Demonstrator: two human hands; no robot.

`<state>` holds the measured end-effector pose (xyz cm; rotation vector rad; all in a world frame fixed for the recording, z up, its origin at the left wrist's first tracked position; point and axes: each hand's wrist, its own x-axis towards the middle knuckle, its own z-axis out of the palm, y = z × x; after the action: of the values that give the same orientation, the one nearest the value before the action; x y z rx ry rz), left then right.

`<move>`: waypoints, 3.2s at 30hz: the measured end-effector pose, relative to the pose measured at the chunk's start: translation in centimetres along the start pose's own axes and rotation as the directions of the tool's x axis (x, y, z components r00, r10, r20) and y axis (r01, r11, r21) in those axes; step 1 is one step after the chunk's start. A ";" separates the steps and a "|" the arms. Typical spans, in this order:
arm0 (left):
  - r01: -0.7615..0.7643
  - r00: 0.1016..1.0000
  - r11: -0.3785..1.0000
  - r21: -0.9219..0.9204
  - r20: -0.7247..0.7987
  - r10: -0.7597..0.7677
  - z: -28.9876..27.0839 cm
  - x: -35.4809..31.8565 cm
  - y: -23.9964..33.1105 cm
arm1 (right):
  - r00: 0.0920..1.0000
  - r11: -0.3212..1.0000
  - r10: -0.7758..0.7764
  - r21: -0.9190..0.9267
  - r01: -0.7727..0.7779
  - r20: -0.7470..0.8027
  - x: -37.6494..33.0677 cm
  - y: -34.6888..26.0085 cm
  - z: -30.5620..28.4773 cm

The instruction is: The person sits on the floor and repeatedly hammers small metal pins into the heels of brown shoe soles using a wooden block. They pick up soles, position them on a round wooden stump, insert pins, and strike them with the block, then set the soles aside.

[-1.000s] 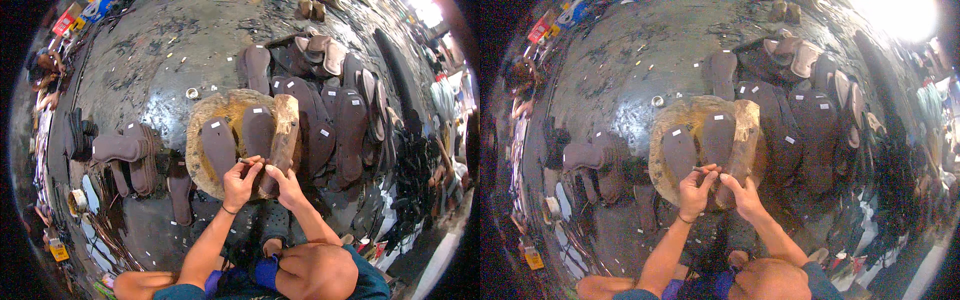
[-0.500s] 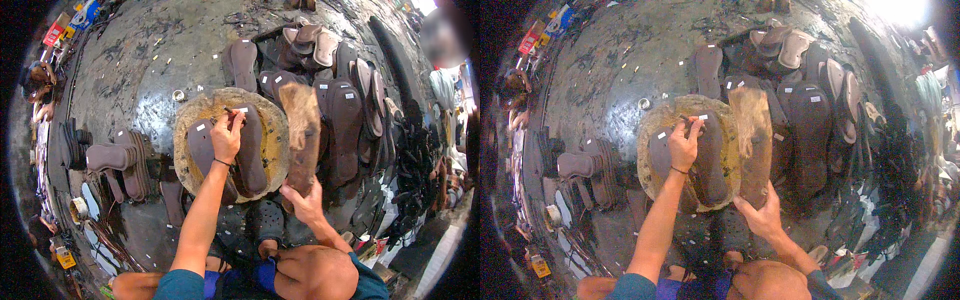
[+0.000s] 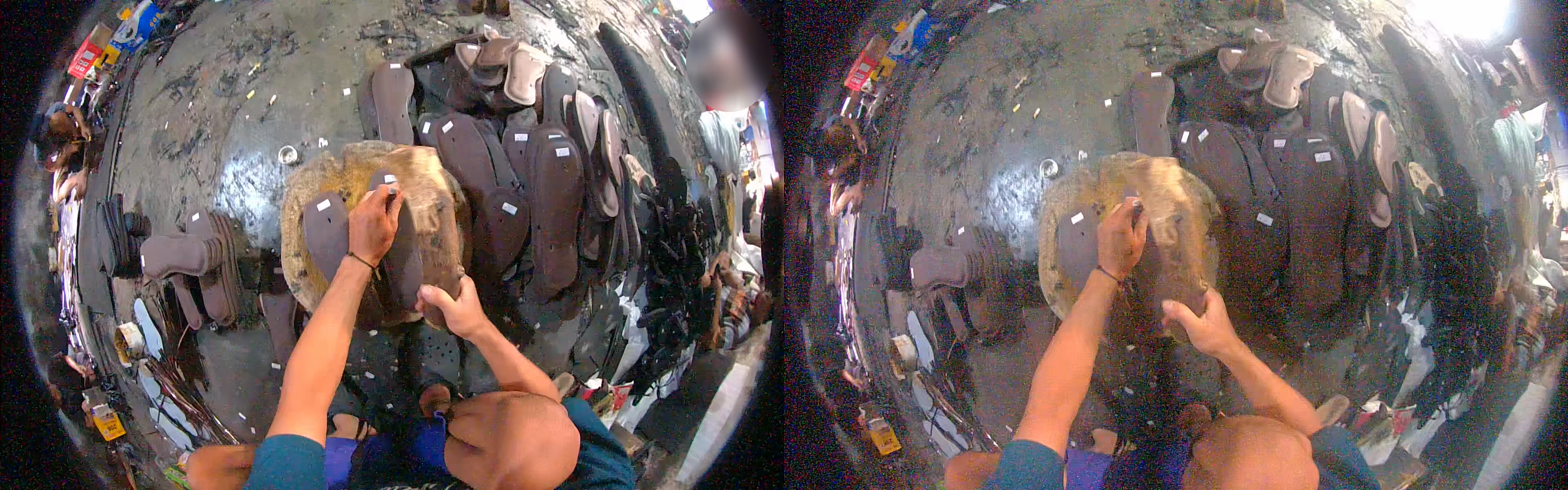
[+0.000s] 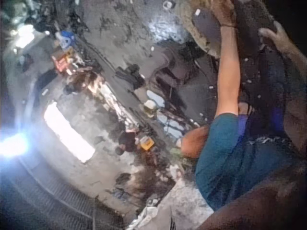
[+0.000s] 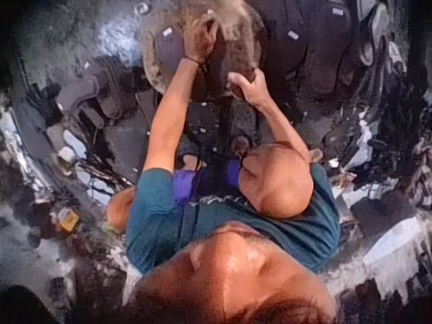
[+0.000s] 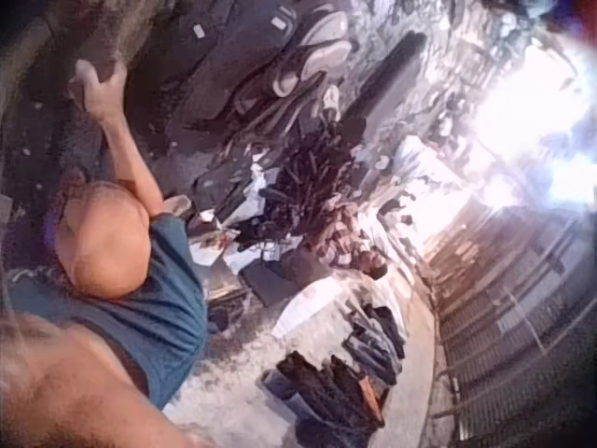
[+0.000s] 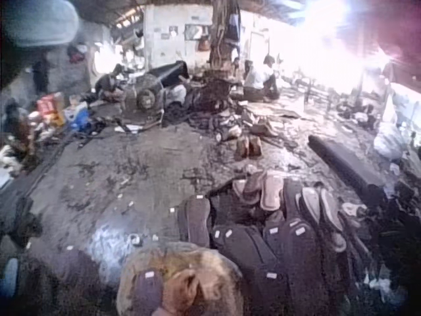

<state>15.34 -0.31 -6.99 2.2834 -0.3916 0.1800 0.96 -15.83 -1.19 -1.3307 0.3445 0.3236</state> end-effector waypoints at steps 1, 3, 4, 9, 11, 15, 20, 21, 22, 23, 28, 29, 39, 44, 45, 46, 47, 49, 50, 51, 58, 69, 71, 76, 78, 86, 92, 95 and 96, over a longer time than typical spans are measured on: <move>0.066 0.998 0.998 -0.004 -0.012 -0.066 -0.6 1.3 0.7 | 0.998 0.998 0.059 0.023 -0.058 -0.036 0.6 0.0 0.0; 0.200 0.978 0.974 -0.110 -0.034 -0.204 -1.3 2.3 1.2 | 0.975 0.980 0.194 0.074 -0.187 -0.108 1.1 0.2 0.1; 0.262 0.961 0.942 -0.209 -0.036 -0.275 -1.4 2.3 1.1 | 0.975 0.970 0.204 0.154 -0.190 -0.085 0.9 0.7 0.0; 0.361 0.837 0.509 -0.782 0.030 -0.547 -2.0 2.3 1.9 | 0.984 0.968 0.168 0.199 -0.154 -0.056 0.1 1.4 -0.1; 0.484 0.762 0.411 -0.773 0.141 -0.632 -3.0 1.8 1.1 | 0.971 0.981 0.189 0.080 -0.179 -0.146 -1.2 0.6 1.6; 0.393 0.838 0.520 -0.759 0.062 -0.542 -4.5 -2.8 4.7 | 0.973 0.996 0.070 -0.032 -0.078 -0.220 -2.9 0.0 0.6; 0.433 0.882 0.652 -0.623 0.143 -0.449 -4.3 -12.1 9.2 | 0.982 0.991 0.129 0.055 -0.123 -0.135 -3.8 -0.4 1.9; 0.455 0.856 0.612 -0.647 0.129 -0.500 -3.9 -12.2 9.0 | 0.981 0.994 0.113 0.030 -0.110 -0.157 -3.5 -0.5 1.7; 0.480 0.801 0.454 -0.751 0.163 -0.576 -4.4 -11.6 9.3 | 0.977 0.994 0.111 0.006 -0.111 -0.183 -3.6 0.0 1.3; 0.481 0.738 0.280 -0.831 0.211 -0.641 -5.1 -10.6 9.0 | 0.971 0.993 0.107 -0.018 -0.114 -0.212 -3.7 0.3 0.7; 0.448 0.793 0.391 -0.804 0.154 -0.590 -6.0 -9.3 4.5 | 0.971 0.996 0.078 0.054 -0.067 -0.226 -6.5 0.9 -0.6; 0.442 0.817 0.405 -0.800 0.173 -0.551 -5.4 -9.0 4.3 | 0.970 0.999 0.028 -0.008 -0.031 -0.243 -7.3 1.6 -0.8; 0.434 0.893 0.734 -0.522 0.140 -0.429 -3.0 -8.5 5.8 | 0.955 0.995 0.048 -0.074 -0.072 -0.294 -12.7 -2.9 -1.5; 0.301 0.948 0.879 -0.370 0.019 -0.316 -3.2 -9.4 5.8 | 0.919 0.945 -0.323 -0.019 0.328 -0.227 -12.6 -10.8 -0.8; 0.231 0.968 0.907 -0.351 -0.015 -0.252 -2.5 -9.6 5.6 | 0.823 0.852 -0.524 -0.135 0.507 -0.217 -12.5 -11.4 -1.6; 0.160 0.982 0.936 -0.315 -0.048 -0.185 -2.1 -9.7 5.4 | 0.750 0.768 -0.638 -0.070 0.637 -0.176 -11.7 -11.5 -1.5; 0.132 0.986 0.943 -0.305 -0.059 -0.157 -1.7 -9.9 5.3 | 0.660 0.664 -0.740 0.013 0.747 -0.129 -10.9 -11.6 -1.3; 0.080 0.989 0.958 -0.277 -0.094 -0.110 -1.7 -10.0 5.0 | 0.677 0.673 -0.730 -0.073 0.736 0.090 -9.4 -8.4 -2.6; 0.121 0.993 0.975 -0.187 0.021 -0.119 -1.9 -10.7 4.2 | 0.756 0.699 -0.602 -0.290 0.654 0.255 -8.8 -5.0 -4.1; 0.136 0.983 0.983 -0.123 0.137 -0.119 -1.6 -11.4 3.4 | 0.926 0.616 -0.292 -0.693 0.374 0.239 -9.7 -1.8 -5.9; 0.336 0.927 0.936 -0.107 0.216 -0.308 -3.0 -9.0 3.3 | 0.994 0.994 0.106 0.037 -0.106 -0.008 -9.5 -1.9 -2.0; 0.523 0.817 0.414 -0.745 0.301 -0.491 -5.1 -15.1 7.8 | 0.946 0.956 0.268 0.169 -0.239 -0.180 -6.4 3.4 1.3; 0.513 0.734 0.254 -0.820 0.265 -0.625 -5.9 -13.4 6.9 | 0.950 0.975 0.223 0.052 -0.217 -0.220 -7.0 3.2 0.4; 0.508 0.789 0.456 -0.731 0.183 -0.586 -5.7 -10.2 2.8 | 0.964 0.974 0.191 -0.088 -0.210 -0.184 -8.4 1.0 0.3; 0.550 0.796 0.593 -0.589 0.155 -0.585 -5.1 -9.6 3.3 | 0.973 0.972 0.156 -0.149 -0.182 -0.171 -9.0 0.4 0.1; 0.363 0.912 0.892 -0.271 -0.091 -0.399 -4.8 -10.7 4.5 | 0.986 0.994 -0.098 0.039 0.104 -0.133 -10.4 -11.3 1.3; 0.156 0.983 0.975 -0.156 -0.068 -0.168 -2.9 -10.9 5.1 | 0.906 0.787 -0.345 -0.451 0.421 0.243 -8.3 -5.4 -3.8; -0.082 0.990 0.997 0.017 -0.117 0.083 -3.9 -13.2 1.3 | 0.874 0.912 0.347 -0.340 -0.230 0.339 -8.2 -2.1 -3.0; 0.001 0.996 0.999 -0.053 -0.089 -0.006 -4.1 -13.1 1.4 | 0.889 0.939 0.311 -0.254 -0.232 0.337 -7.5 -1.5 -2.9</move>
<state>2.49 4.73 -6.58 2.2149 -0.3426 0.2656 -5.37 -19.24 2.77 -1.3897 0.1774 0.8594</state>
